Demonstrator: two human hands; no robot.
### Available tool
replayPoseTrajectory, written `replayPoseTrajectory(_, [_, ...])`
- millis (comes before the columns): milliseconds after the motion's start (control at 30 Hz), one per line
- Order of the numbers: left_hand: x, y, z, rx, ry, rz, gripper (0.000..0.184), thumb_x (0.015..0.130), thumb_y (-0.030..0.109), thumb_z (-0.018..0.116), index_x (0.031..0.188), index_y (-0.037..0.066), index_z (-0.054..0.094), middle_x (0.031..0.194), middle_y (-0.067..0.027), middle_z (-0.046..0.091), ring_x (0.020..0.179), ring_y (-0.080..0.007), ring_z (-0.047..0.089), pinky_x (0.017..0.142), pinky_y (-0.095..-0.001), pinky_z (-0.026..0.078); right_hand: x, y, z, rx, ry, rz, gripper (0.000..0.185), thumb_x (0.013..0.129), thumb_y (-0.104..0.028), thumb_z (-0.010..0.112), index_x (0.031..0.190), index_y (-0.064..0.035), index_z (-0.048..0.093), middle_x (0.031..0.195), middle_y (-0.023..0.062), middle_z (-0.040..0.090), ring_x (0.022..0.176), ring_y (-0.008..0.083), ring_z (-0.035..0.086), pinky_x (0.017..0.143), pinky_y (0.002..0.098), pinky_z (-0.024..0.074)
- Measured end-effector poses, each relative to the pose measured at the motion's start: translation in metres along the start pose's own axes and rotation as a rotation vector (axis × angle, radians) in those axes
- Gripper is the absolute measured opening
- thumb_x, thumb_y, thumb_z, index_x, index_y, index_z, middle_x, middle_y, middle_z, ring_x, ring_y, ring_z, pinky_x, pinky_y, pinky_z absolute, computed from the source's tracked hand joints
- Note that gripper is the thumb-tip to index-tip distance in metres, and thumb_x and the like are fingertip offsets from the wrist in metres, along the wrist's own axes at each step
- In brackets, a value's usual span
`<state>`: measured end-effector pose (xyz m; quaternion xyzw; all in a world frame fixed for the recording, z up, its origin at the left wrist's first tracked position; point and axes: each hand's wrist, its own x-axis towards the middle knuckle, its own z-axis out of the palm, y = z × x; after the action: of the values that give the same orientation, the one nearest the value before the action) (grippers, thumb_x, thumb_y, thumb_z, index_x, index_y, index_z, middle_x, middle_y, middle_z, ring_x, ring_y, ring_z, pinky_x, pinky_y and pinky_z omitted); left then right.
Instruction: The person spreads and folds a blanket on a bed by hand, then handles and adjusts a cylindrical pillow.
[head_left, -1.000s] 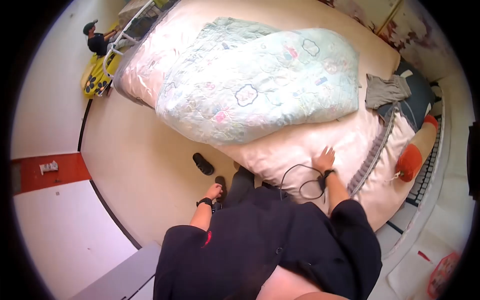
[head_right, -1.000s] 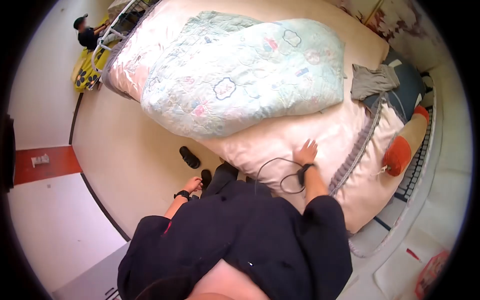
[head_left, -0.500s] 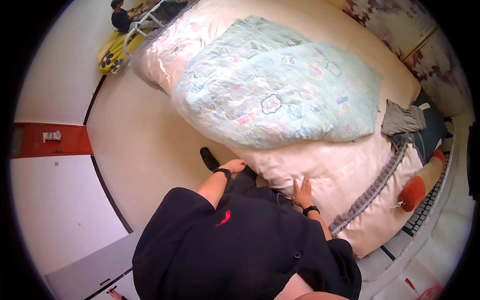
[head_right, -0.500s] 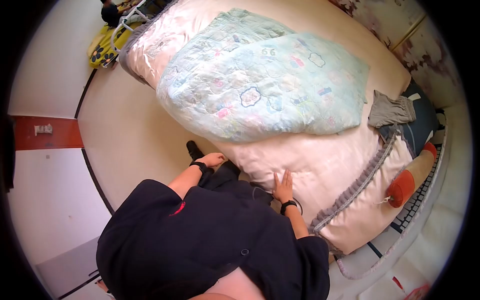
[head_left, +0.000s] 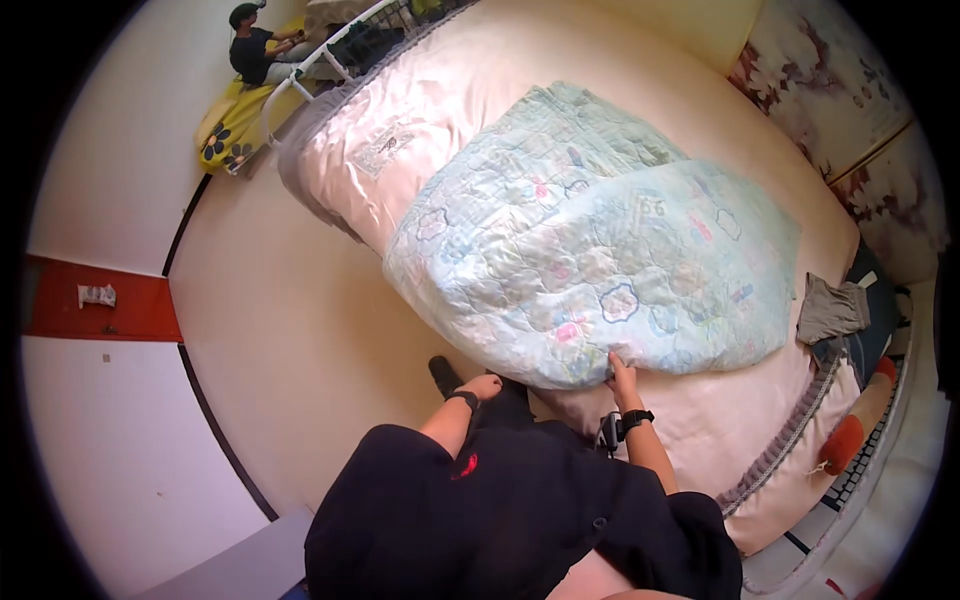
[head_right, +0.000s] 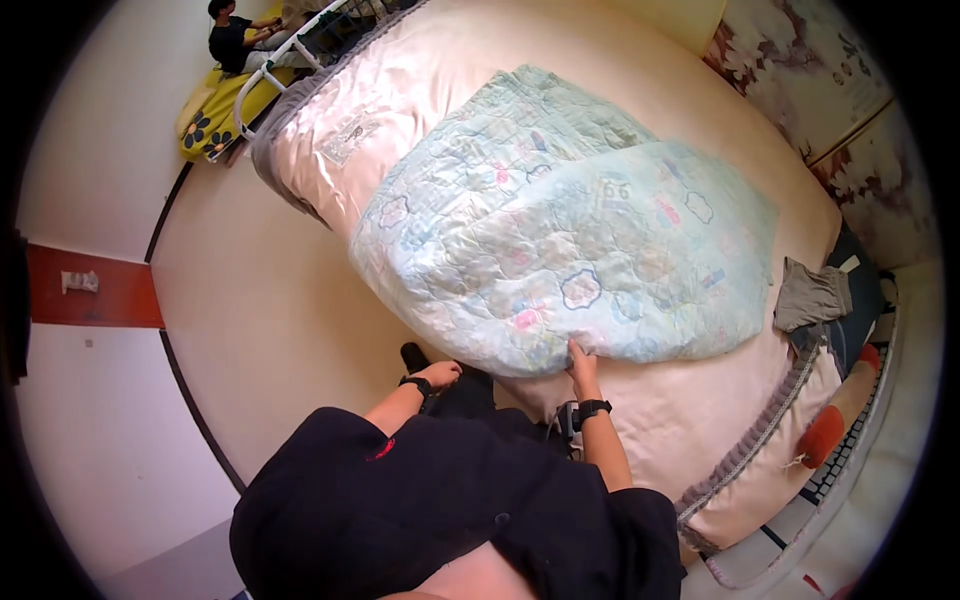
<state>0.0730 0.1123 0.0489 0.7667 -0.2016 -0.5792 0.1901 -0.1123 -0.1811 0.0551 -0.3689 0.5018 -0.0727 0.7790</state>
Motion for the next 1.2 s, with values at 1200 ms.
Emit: replayPoseTrajectory(1200, [0.075, -0.094, -0.257, 0.140, -0.127, 0.078, 0.027, 0.075, 0.015, 0.045, 0.095, 0.002, 0.057, 0.081, -0.0128, 0.060, 0.064, -0.0203, 0.058, 0.058, -0.0321, 0.046, -0.025, 0.073, 0.259, -0.699, 0.198, -0.410, 0.029, 0.072, -0.012, 0.049, 0.099, -0.0008, 0.054, 0.082, 0.0132, 0.056, 0.075, 0.0241, 0.054, 0.067, 0.0325, 0.0432])
